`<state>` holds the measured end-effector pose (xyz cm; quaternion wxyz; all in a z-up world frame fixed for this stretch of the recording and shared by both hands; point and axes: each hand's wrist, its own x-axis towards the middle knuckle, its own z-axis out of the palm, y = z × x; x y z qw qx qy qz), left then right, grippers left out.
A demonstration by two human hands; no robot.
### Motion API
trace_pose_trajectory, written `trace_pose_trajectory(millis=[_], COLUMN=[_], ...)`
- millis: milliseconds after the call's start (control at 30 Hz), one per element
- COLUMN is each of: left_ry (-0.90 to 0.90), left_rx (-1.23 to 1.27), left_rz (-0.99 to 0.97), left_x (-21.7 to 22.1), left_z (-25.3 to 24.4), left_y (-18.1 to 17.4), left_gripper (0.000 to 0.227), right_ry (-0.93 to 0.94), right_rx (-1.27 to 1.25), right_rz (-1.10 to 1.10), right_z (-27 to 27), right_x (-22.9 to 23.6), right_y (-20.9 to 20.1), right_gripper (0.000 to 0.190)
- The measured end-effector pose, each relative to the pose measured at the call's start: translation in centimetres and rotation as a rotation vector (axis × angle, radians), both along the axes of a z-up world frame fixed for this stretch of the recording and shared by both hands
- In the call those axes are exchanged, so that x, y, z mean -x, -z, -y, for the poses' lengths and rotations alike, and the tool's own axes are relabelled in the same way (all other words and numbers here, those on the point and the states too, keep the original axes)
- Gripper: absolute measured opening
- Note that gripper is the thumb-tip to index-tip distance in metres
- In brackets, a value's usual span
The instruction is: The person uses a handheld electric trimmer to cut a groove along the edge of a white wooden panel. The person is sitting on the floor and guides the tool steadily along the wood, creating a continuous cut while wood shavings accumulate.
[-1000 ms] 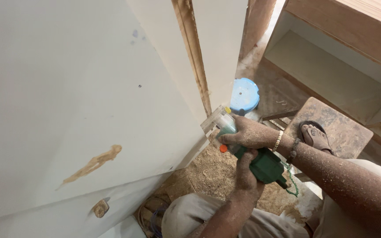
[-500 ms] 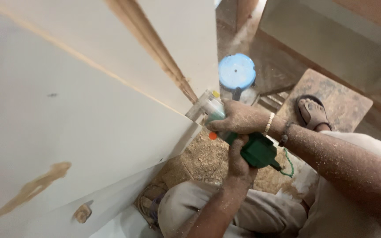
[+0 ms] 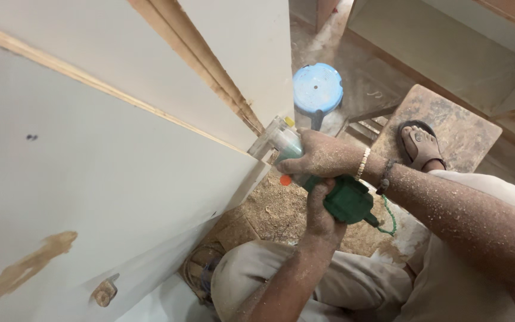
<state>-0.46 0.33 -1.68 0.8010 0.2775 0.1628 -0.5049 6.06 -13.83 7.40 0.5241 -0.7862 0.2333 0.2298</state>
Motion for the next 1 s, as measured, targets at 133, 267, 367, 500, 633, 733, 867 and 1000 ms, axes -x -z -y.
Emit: trace_pose_trajectory(millis=[133, 267, 367, 500, 633, 733, 867, 1000], left_ry=[0.0, -0.013, -0.009, 0.001, -0.001, 0.005, 0.004, 0.015], left_rx=[-0.02, -0.043, -0.041, -0.038, -0.023, -0.023, -0.015, -0.033], left_rz=[0.003, 0.002, 0.004, 0.016, -0.013, -0.013, -0.028, -0.026], left_x=[0.0, -0.1, -0.1, -0.1, -0.1, -0.1, 0.0, -0.1], left_z=[0.0, 0.0, 0.0, 0.0, -0.1, -0.1, -0.1, 0.0], left_y=[-0.1, -0.3, -0.5, -0.6, -0.3, -0.1, 0.0, 0.0], left_gripper=[0.052, 0.054, 0.055, 0.056, 0.054, 0.054, 0.054, 0.055], right_ry=[-0.01, 0.012, -0.007, -0.009, -0.016, -0.022, -0.011, -0.019], right_rx=[0.019, -0.086, -0.007, -0.012, 0.012, 0.013, -0.022, -0.005], right_rz=[0.054, 0.084, 0.005, 0.057, 0.034, 0.056, 0.052, 0.076], right_z=[0.0, -0.1, 0.0, 0.0, 0.0, 0.0, 0.0, 0.0], right_x=[0.2, 0.1, 0.0, 0.1, 0.0, 0.1, 0.0, 0.0], right_y=[0.8, 1.1, 0.9, 0.6, 0.6, 0.7, 1.1, 1.3], right_gripper=[0.063, 0.063, 0.065, 0.061, 0.063, 0.065, 0.066, 0.066])
